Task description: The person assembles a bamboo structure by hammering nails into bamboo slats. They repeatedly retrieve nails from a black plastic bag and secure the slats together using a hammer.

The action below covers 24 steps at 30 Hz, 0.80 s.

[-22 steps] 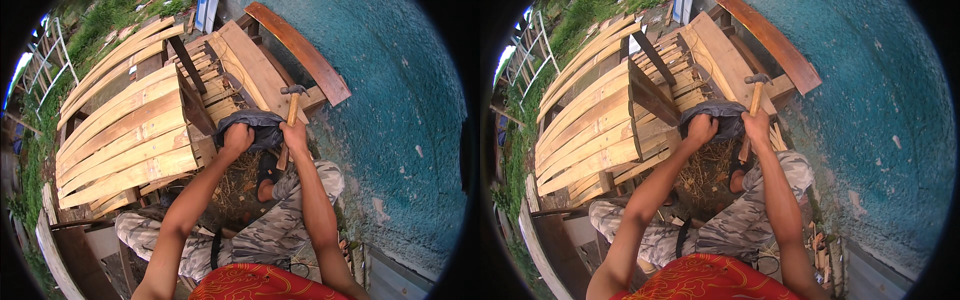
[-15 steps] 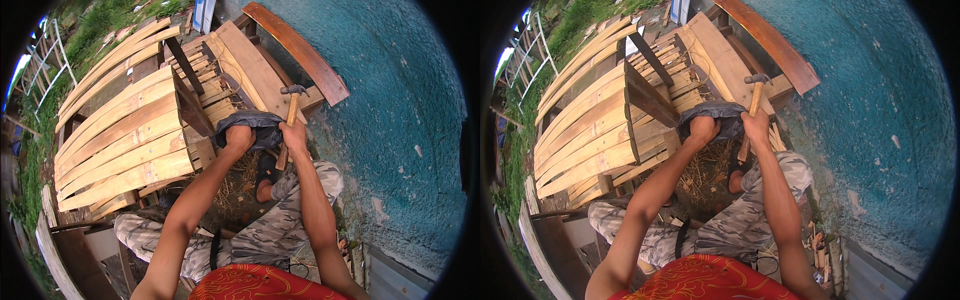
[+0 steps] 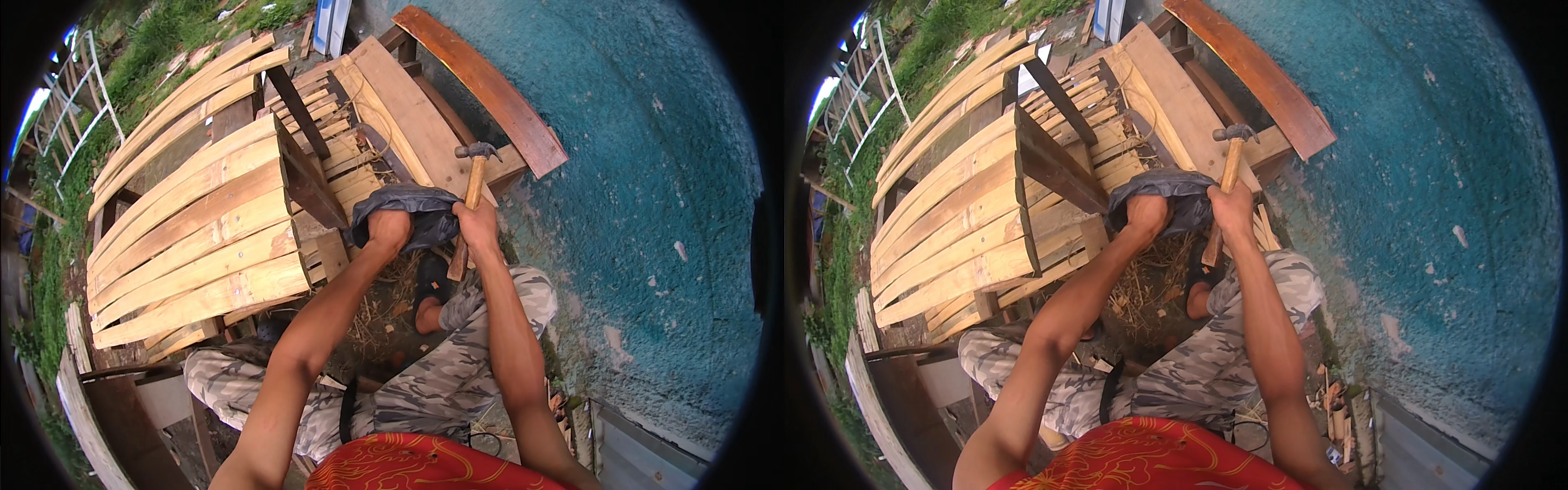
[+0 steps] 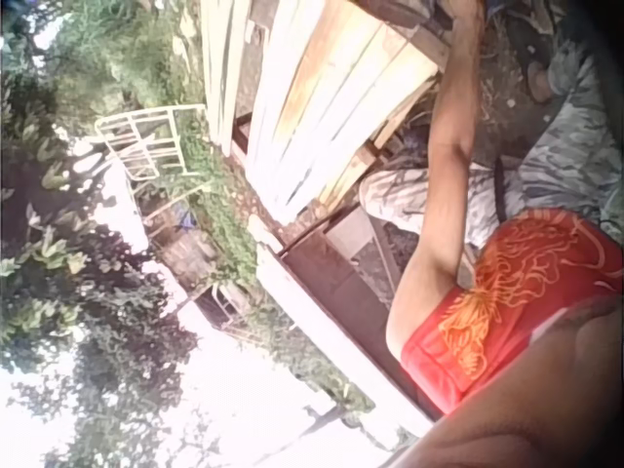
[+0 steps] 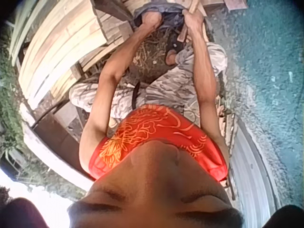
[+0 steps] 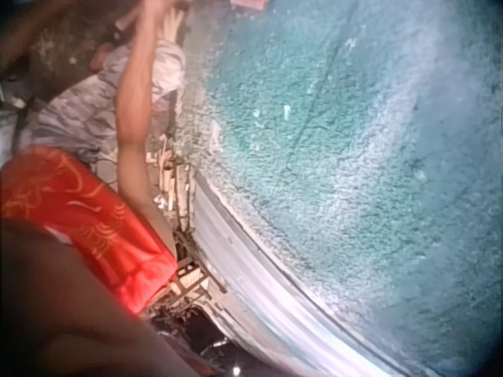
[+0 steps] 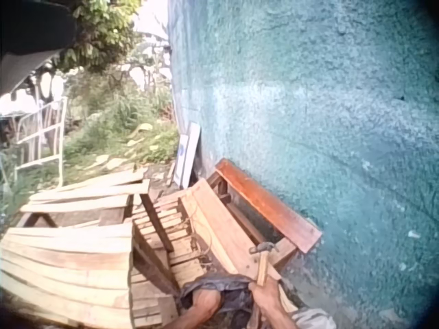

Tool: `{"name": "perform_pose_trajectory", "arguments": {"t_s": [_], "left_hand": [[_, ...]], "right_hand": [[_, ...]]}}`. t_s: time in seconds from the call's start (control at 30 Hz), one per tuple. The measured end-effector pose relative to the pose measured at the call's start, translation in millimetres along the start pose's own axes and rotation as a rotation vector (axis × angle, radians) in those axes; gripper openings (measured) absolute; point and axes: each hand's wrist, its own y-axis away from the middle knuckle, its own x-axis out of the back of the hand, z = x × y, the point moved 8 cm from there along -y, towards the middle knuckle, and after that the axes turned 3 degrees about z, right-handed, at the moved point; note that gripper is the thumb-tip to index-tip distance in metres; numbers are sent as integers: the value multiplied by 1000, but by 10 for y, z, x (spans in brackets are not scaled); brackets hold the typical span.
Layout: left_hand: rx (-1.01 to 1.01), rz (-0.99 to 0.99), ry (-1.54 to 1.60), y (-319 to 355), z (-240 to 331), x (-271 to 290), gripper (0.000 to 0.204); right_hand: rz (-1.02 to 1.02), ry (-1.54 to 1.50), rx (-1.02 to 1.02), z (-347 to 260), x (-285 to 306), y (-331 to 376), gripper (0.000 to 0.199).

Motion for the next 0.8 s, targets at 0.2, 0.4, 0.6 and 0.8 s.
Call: {"name": "perform_pose_trajectory", "arguments": {"t_s": [0.2,0.4,0.6,0.8], "left_hand": [[141,-11,216,123,-100,159,29],[586,-249,1038,374,-295,6,22],[652,-239,1349,555,-118,263,24],[715,18,1383,1081,19,722,28]], "right_hand": [[-15,-31,8,-17,-9,-6,17],[-6,8,7,-3,-1,-1,16],[-16,-11,-4,30,2,3,16],[1,111,103,-93,32,109,30]]}}
